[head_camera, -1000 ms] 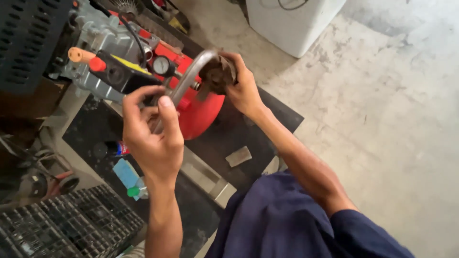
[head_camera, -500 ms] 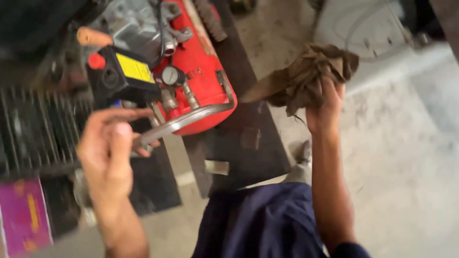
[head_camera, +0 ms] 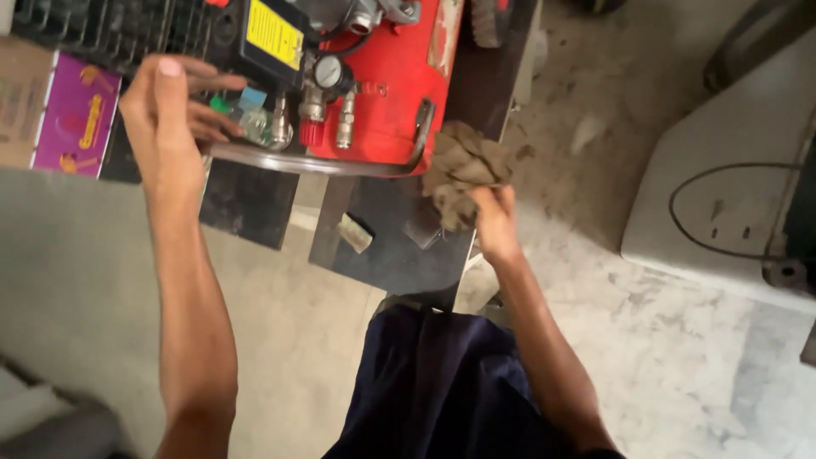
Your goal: Sanding a metal pipe handle on an air compressor using sandpaper and wiping it clean with a cloth.
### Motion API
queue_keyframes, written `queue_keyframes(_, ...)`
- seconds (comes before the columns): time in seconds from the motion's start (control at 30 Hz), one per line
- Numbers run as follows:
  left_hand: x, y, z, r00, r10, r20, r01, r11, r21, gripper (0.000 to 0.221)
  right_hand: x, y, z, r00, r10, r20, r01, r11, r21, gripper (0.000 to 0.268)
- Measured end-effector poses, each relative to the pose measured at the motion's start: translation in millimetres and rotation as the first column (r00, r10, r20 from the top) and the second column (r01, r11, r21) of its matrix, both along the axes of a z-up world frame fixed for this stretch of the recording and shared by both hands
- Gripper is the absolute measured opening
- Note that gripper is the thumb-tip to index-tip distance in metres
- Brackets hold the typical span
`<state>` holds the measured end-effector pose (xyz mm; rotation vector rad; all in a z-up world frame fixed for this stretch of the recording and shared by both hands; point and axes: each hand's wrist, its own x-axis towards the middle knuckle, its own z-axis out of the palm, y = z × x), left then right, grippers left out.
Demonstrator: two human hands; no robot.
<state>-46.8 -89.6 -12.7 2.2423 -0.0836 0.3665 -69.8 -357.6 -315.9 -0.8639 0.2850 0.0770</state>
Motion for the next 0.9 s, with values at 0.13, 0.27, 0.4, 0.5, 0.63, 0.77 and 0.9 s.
queue_keyframes(0.13,1,-7,0,0.999,0.041,0.033,-0.041,0.999,0.019,0.065,5,16,110,0.774,0.296,0.559,-0.178,0.950,-0.258,0.028)
queue_keyframes(0.27,5,4,-7,0.996,0.048,0.070,-0.052,0.997,0.064,0.068,-7,42,125,0.440,0.537,0.720,0.083,0.774,-0.628,0.058)
queue_keyframes(0.4,9,14,-13,0.993,0.006,0.121,-0.014,0.998,0.062,0.071,11,41,49,0.627,0.527,0.574,0.005,0.734,-0.679,0.069)
queue_keyframes(0.5,11,16,-23,0.986,-0.058,0.153,0.061,0.998,-0.010,0.065,17,21,45,0.609,0.597,0.522,-0.003,0.661,-0.751,0.046)
queue_keyframes(0.63,11,18,-24,0.966,-0.057,0.253,0.040,0.997,0.072,0.068,4,32,127,0.699,0.533,0.477,-0.149,0.761,-0.632,0.046)
queue_keyframes(0.77,13,44,-49,0.948,0.152,0.281,-0.150,0.988,-0.028,0.043,-24,43,138,0.780,0.135,0.611,-0.145,0.989,-0.034,0.078)
queue_keyframes(0.9,-1,51,-59,0.875,0.325,0.359,-0.292,0.945,-0.145,0.040,-56,14,96,0.685,0.100,0.722,0.622,0.437,-0.650,0.027)
